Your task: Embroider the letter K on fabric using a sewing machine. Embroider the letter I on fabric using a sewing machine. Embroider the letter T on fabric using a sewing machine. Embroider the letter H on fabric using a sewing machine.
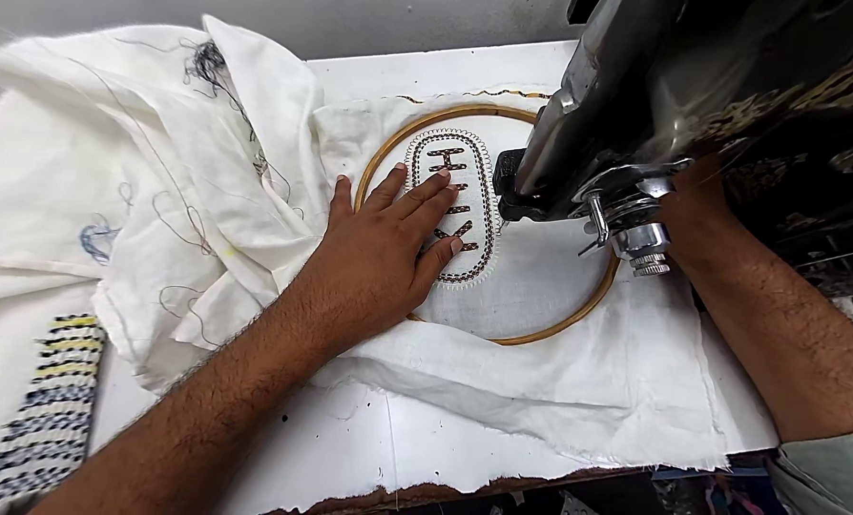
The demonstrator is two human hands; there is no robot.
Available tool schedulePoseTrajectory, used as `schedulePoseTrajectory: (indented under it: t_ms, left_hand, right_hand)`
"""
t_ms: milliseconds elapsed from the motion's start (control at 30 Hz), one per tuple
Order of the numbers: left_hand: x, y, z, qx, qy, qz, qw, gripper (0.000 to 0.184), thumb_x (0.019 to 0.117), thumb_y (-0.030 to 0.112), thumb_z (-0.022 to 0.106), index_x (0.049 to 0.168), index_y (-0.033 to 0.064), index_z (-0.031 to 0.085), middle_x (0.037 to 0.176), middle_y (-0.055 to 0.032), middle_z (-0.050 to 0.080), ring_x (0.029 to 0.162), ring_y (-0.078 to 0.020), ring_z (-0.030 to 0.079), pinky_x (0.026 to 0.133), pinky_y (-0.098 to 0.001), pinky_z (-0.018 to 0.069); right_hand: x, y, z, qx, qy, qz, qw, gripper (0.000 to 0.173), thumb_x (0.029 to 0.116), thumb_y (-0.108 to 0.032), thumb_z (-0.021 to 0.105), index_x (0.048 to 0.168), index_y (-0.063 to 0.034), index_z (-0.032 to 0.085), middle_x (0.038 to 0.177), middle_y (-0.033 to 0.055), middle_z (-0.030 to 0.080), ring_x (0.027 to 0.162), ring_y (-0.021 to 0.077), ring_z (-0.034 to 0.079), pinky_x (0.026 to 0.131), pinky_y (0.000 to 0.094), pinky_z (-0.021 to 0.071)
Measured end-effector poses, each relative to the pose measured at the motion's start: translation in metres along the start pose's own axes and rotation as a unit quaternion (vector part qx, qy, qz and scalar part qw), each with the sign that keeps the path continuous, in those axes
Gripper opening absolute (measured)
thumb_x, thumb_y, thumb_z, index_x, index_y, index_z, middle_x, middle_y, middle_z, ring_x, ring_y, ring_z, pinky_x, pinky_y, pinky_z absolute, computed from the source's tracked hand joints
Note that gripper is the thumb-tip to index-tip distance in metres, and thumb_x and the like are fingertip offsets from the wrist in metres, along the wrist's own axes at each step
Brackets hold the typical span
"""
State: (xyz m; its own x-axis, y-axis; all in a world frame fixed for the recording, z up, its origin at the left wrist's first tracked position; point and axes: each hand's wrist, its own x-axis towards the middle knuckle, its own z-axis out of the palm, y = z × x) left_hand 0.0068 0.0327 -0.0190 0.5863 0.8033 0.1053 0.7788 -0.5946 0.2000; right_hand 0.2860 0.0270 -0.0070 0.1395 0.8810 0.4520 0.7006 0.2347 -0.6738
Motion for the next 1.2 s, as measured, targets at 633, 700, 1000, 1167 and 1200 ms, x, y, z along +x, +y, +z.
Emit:
schedulePoseTrajectory:
  t_ms: [633,700,1000,1167,1200]
  left_hand:
    - [0.004,-0.002,0.001,-0.012,0.01,-0.005,1.0,0.063,0.1069,0.057,0.027,0.156,0.0227,0.048,0.164,0.0043,0.041,0.155,-0.0301,0.031,0.116,-0.0789,0.0127]
    - [0.004,-0.002,0.001,-0.011,0.011,-0.004,1.0,0.063,0.1068,0.057,0.027,0.156,0.0228,0.048,0.164,0.0042,0.041,0.155,-0.0302,0.031,0.115,-0.0789,0.0132]
    - [0.004,-0.006,-0.001,-0.005,0.003,-0.013,1.0,0.064,0.1062,0.059,0.026,0.157,0.025,0.046,0.165,0.0053,0.039,0.155,-0.0299,0.03,0.115,-0.0788,0.0141]
    - [0.006,-0.006,0.001,-0.006,0.012,-0.01,1.0,0.063,0.1067,0.057,0.027,0.156,0.0236,0.047,0.164,0.0044,0.041,0.155,-0.0306,0.031,0.115,-0.0791,0.0143]
    - [0.007,-0.006,0.001,-0.008,0.015,-0.007,1.0,0.063,0.1069,0.057,0.027,0.156,0.0227,0.047,0.164,0.0039,0.041,0.154,-0.0307,0.031,0.115,-0.0792,0.0137]
  right_hand:
    - [0.002,0.009,0.001,0.034,-0.005,-0.007,0.999,0.04,0.0879,-0.025,0.073,0.117,-0.0009,0.061,0.104,-0.0003,0.06,0.102,-0.0093,0.054,0.09,0.0124,0.0437]
    - [0.001,0.009,0.002,0.029,0.001,-0.008,1.0,0.042,0.088,-0.025,0.072,0.118,0.0011,0.061,0.105,0.0025,0.061,0.103,-0.0069,0.054,0.091,0.0147,0.0432]
    - [0.0,-0.004,0.002,-0.025,-0.015,0.047,0.998,0.036,0.0923,-0.017,0.069,0.118,0.0059,0.06,0.106,0.0125,0.062,0.1,0.0026,0.055,0.088,0.0198,0.0432]
    - [0.001,0.003,0.0,0.007,-0.024,0.029,0.999,0.037,0.0921,-0.02,0.069,0.119,0.0027,0.06,0.105,0.0062,0.06,0.1,-0.0035,0.054,0.089,0.0156,0.043]
    - [0.001,0.004,0.0,0.004,-0.022,0.023,0.999,0.038,0.0921,-0.021,0.069,0.119,0.0031,0.06,0.106,0.0072,0.061,0.101,-0.0028,0.054,0.09,0.0166,0.0429]
